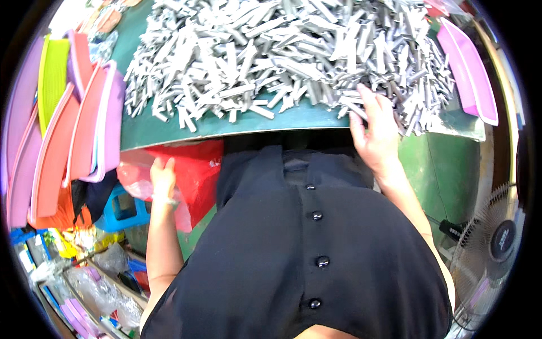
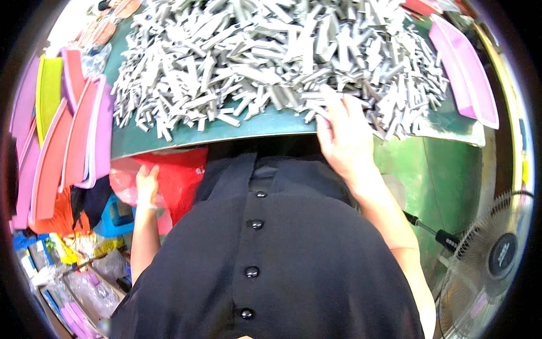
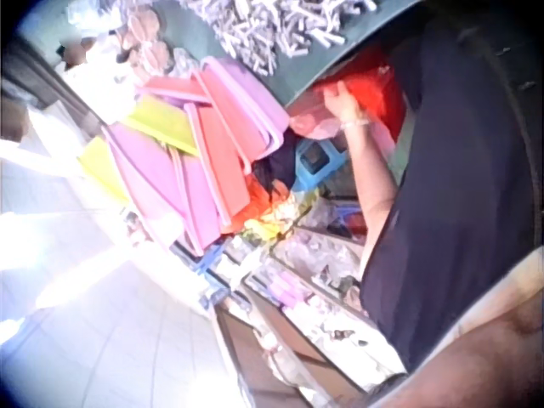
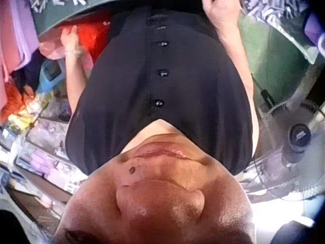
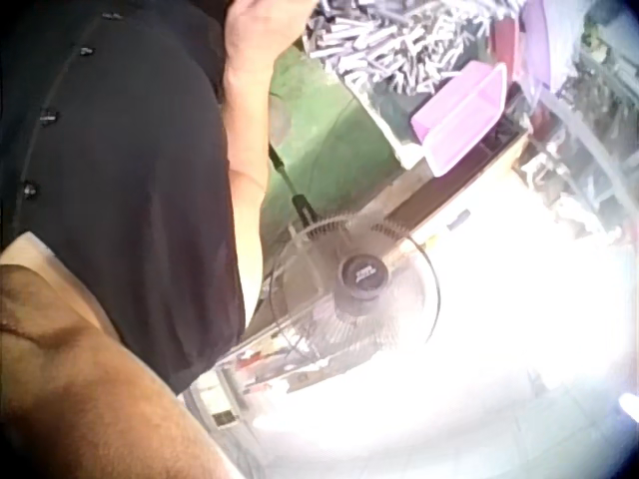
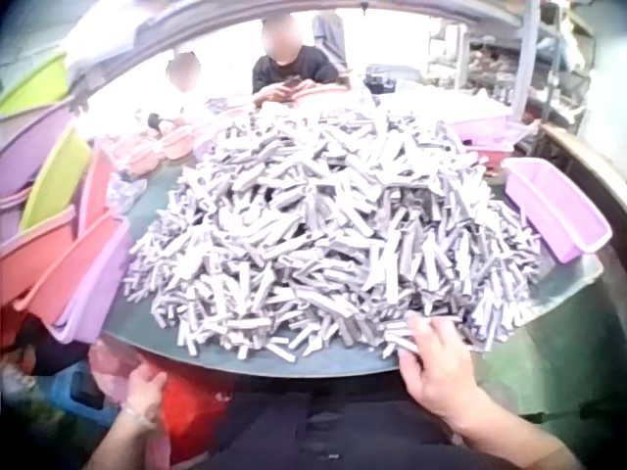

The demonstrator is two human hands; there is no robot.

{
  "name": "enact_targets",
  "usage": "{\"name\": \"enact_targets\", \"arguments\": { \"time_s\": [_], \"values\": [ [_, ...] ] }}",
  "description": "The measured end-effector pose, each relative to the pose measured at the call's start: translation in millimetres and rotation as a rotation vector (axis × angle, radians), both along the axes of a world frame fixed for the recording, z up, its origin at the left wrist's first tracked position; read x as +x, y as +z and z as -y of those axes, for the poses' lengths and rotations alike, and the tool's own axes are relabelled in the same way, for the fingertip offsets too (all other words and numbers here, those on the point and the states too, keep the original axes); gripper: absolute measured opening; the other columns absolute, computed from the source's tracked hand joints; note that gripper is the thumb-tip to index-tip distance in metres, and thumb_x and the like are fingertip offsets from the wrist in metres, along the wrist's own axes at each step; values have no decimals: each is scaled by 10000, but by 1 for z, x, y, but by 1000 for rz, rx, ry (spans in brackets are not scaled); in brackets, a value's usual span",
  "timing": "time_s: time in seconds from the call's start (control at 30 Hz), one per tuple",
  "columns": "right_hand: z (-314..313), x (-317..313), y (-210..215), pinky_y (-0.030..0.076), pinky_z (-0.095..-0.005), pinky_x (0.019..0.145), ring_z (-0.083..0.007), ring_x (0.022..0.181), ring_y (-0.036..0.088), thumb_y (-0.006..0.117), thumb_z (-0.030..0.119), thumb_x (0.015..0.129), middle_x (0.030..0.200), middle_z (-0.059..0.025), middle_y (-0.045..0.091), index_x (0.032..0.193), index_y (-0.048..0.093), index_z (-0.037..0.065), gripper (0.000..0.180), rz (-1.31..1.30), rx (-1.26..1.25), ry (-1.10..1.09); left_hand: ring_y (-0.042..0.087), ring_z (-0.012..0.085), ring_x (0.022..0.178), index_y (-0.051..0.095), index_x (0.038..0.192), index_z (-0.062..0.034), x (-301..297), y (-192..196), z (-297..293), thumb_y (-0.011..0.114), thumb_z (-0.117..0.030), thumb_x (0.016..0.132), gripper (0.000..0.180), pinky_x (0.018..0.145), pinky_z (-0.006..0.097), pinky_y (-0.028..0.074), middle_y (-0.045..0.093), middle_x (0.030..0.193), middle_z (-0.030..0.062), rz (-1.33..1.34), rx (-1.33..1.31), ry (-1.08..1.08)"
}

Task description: The person repeatedly picks up small silver metal parts from a large pile on a table, joins two pieces together by hand, and places the assembled pair into a red plastic bag. The person continues this repetitive assembly process throughout the clip.

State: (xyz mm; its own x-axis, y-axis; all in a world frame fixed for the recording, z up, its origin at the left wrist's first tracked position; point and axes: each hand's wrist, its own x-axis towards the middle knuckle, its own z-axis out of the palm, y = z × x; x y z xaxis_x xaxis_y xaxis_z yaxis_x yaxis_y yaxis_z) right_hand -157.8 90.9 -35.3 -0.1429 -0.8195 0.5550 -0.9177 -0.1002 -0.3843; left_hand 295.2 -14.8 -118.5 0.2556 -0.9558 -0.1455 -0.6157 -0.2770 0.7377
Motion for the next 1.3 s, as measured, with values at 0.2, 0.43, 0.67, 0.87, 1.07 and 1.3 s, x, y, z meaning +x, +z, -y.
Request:
{"name": "enact_targets", "arguments": {
  "time_s": [0.2,0.43,0.67,0.87,1.07,1.3],
  "values": [
    [1,-4,-3,482,-393,798,-364,948,568,682,98,779,1083,-204,537,1215,539,70,460,23,-1,19,609,230,889,617,1042,33,-47,-1,25,535,-38,801,264,778,353,462,670,968,143,111,-164,-278],
    [2,-9,-4,483,-386,795,-353,952,575,672,69,788,1074,-194,550,1180,559,43,409,40,-41,76,581,243,985,550,1169,46,-88,-11,31,547,-66,852,336,883,324,439,610,1114,162,-609,-230,101],
    [5,-16,-2,501,-385,712,-341,861,593,685,60,758,1020,-181,552,1164,555,56,426,20,-89,165,571,289,1051,532,1201,49,-88,-18,78,575,-165,852,411,911,357,431,584,1165,215,-465,-346,91],
    [14,-18,-17,511,-347,659,-301,785,596,704,91,734,973,-155,557,1118,586,54,403,-25,-197,205,547,343,1124,530,1216,54,-44,-18,34,603,-301,840,523,949,394,415,554,1204,275,417,61,-129],
    [12,-24,-14,508,-349,670,-296,794,592,697,85,730,959,-156,554,1104,593,52,389,-48,-200,253,570,361,1096,588,1148,61,-19,5,-13,658,-335,814,523,943,382,437,598,1136,261,559,160,108],
    [15,-26,-11,510,-345,639,-289,768,594,684,77,741,946,-157,550,1083,598,57,353,-51,-204,320,600,292,1051,633,1098,6,9,-23,71,487,-215,900,331,883,358,467,634,1118,181,1158,388,-18]
  ]
}}
